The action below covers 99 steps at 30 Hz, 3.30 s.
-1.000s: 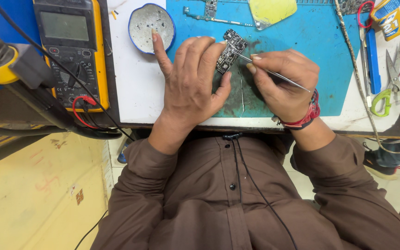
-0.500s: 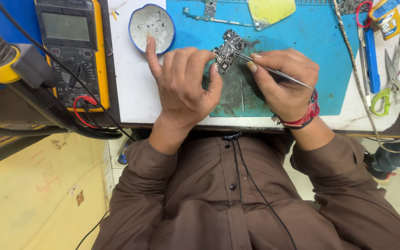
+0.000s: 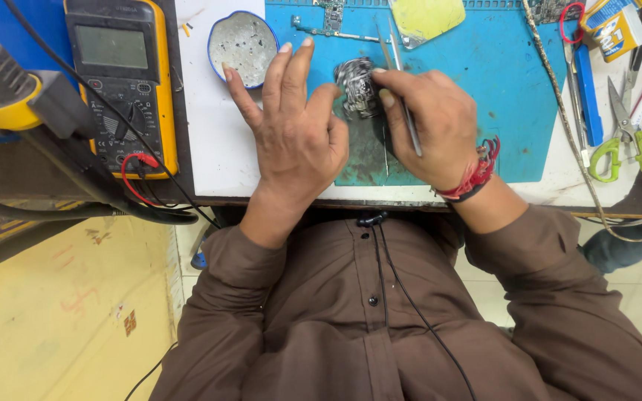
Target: The person uses a soldering iron to heat and remove a small component from a circuit board, then uses a hot air gun and tweezers to lift the component off. The removed component is placed into a small container.
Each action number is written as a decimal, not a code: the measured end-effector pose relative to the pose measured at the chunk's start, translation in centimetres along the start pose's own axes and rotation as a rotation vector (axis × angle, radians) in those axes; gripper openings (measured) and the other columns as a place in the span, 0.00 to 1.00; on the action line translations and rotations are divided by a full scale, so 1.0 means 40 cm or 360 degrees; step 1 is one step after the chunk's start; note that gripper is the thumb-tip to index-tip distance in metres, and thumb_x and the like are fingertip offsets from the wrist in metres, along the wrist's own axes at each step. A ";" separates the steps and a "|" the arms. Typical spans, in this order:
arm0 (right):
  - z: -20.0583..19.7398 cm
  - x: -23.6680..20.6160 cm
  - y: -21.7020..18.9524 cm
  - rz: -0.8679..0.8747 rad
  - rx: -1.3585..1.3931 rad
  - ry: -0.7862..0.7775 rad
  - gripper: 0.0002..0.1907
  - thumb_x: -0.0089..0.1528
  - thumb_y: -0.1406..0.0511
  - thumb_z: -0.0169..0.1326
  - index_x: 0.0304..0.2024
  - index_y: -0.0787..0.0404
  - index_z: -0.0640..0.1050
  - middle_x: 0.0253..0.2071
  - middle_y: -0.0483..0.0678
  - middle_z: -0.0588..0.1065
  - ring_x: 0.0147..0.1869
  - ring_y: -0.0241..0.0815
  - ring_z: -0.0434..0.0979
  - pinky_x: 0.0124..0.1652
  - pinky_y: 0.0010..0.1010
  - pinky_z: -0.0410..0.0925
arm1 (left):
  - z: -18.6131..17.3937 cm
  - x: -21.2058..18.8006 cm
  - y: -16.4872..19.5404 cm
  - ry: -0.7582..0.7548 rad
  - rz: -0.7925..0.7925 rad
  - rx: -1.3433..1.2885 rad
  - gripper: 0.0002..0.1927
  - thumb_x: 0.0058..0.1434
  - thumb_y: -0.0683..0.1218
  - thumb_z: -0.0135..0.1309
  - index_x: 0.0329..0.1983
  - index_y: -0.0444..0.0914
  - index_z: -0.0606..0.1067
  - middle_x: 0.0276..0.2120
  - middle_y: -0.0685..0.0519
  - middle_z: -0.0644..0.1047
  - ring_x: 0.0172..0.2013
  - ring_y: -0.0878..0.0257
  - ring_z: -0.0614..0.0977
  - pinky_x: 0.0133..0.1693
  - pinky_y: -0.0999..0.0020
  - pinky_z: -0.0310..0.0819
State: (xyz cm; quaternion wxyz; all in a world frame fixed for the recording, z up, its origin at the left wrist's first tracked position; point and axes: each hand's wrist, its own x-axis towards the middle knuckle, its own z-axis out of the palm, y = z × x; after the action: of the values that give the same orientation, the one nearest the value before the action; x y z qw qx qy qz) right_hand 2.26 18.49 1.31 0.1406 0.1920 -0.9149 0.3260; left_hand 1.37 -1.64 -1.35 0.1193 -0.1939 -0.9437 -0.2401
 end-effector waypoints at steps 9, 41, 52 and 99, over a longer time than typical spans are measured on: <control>0.001 0.007 0.030 -0.0002 0.0259 0.0131 0.12 0.76 0.70 0.50 0.62 0.68 0.73 0.46 0.51 0.81 0.42 0.47 0.77 0.44 0.35 0.69 | -0.010 -0.016 -0.016 0.0085 -0.0044 -0.0056 0.16 0.65 0.47 0.57 0.55 0.41 0.77 0.68 0.45 0.67 0.69 0.50 0.67 0.74 0.34 0.37; -0.012 -0.043 0.038 -0.0176 0.0455 0.0250 0.14 0.68 0.74 0.67 0.54 0.63 0.79 0.51 0.57 0.81 0.50 0.50 0.84 0.44 0.30 0.73 | -0.023 -0.011 -0.012 0.0329 -0.0065 -0.0139 0.41 0.56 0.59 0.75 0.63 0.34 0.69 0.44 0.52 0.77 0.43 0.58 0.77 0.53 0.60 0.63; -0.011 -0.032 0.033 -0.0142 0.0336 0.0211 0.13 0.68 0.74 0.68 0.54 0.62 0.80 0.50 0.54 0.81 0.46 0.47 0.84 0.42 0.31 0.70 | -0.018 -0.010 -0.012 0.0310 -0.0021 -0.0126 0.41 0.56 0.60 0.75 0.61 0.33 0.70 0.38 0.55 0.76 0.39 0.61 0.77 0.50 0.60 0.61; 0.001 -0.040 0.054 0.0107 0.0779 0.0254 0.09 0.70 0.71 0.66 0.52 0.64 0.81 0.47 0.53 0.82 0.47 0.44 0.83 0.47 0.28 0.71 | -0.023 -0.006 -0.013 0.0310 0.0018 -0.0142 0.41 0.55 0.62 0.74 0.59 0.32 0.71 0.37 0.54 0.76 0.37 0.61 0.76 0.49 0.60 0.61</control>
State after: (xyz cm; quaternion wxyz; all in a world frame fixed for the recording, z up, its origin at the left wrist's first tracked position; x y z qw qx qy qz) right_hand 2.71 20.44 -0.50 0.1509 0.1634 -0.8006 0.5564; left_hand 1.47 -2.59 -0.86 0.2031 -0.1802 -0.9148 -0.2990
